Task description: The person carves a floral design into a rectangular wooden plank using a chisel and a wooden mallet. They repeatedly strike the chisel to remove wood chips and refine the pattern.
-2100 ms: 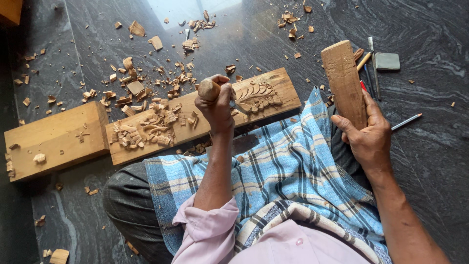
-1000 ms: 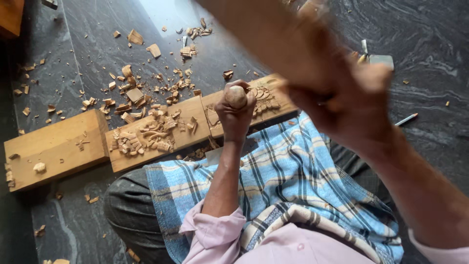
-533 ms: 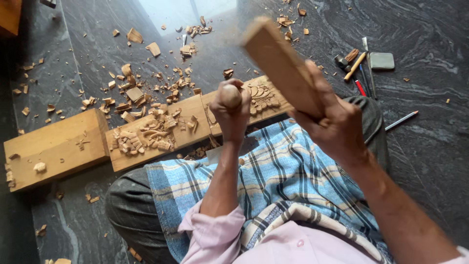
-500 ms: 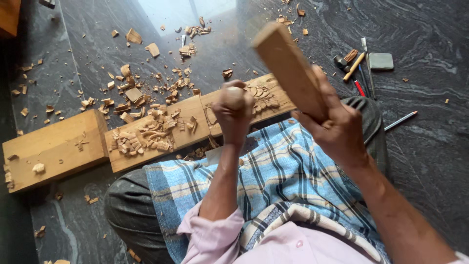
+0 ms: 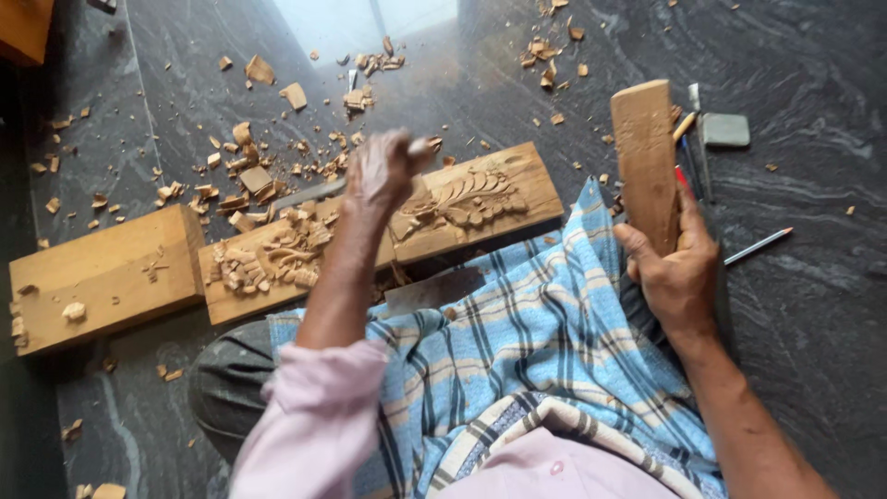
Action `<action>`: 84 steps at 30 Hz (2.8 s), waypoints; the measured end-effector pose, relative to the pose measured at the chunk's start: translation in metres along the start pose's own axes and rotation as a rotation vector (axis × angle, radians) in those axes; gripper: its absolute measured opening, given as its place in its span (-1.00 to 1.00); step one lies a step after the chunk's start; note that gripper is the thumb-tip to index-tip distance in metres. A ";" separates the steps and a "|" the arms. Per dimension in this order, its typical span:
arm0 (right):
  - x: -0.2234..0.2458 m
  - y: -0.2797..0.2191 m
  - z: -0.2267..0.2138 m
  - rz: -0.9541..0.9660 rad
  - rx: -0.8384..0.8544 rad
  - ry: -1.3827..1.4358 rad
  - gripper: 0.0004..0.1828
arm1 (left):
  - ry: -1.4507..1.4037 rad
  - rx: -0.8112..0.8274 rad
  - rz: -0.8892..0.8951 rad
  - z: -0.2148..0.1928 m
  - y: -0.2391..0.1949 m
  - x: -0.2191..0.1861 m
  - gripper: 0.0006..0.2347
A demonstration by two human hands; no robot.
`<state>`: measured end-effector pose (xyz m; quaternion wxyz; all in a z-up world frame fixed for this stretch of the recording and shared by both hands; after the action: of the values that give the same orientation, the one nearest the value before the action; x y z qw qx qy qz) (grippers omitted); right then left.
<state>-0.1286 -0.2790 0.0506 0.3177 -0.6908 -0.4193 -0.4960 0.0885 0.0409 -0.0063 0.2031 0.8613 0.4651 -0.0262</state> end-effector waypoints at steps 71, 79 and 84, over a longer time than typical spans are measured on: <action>-0.200 0.178 -0.123 0.150 -0.144 -0.712 -0.81 | 0.465 0.512 -0.287 -0.115 -0.219 -0.119 -0.59; -0.200 0.192 -0.132 0.217 -0.214 -0.721 -0.84 | 0.467 0.554 -0.299 -0.115 -0.218 -0.119 -0.59; -0.208 0.178 -0.149 0.346 -0.215 -1.077 -0.71 | 0.471 0.514 -0.290 -0.116 -0.219 -0.120 -0.60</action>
<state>-0.0644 -0.5412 -0.1057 0.0640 -0.9329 -0.3500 -0.0551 -0.1735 0.0959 0.0573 -0.1379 0.7917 0.5944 0.0280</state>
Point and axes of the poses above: each hand's wrist, its own y-axis towards the middle knuckle, its own z-axis out of the palm, x = y × z, the point moved 6 cm from there along y, towards the middle knuckle, and after that the axes turned 10 degrees about z, right-handed, at the moved point
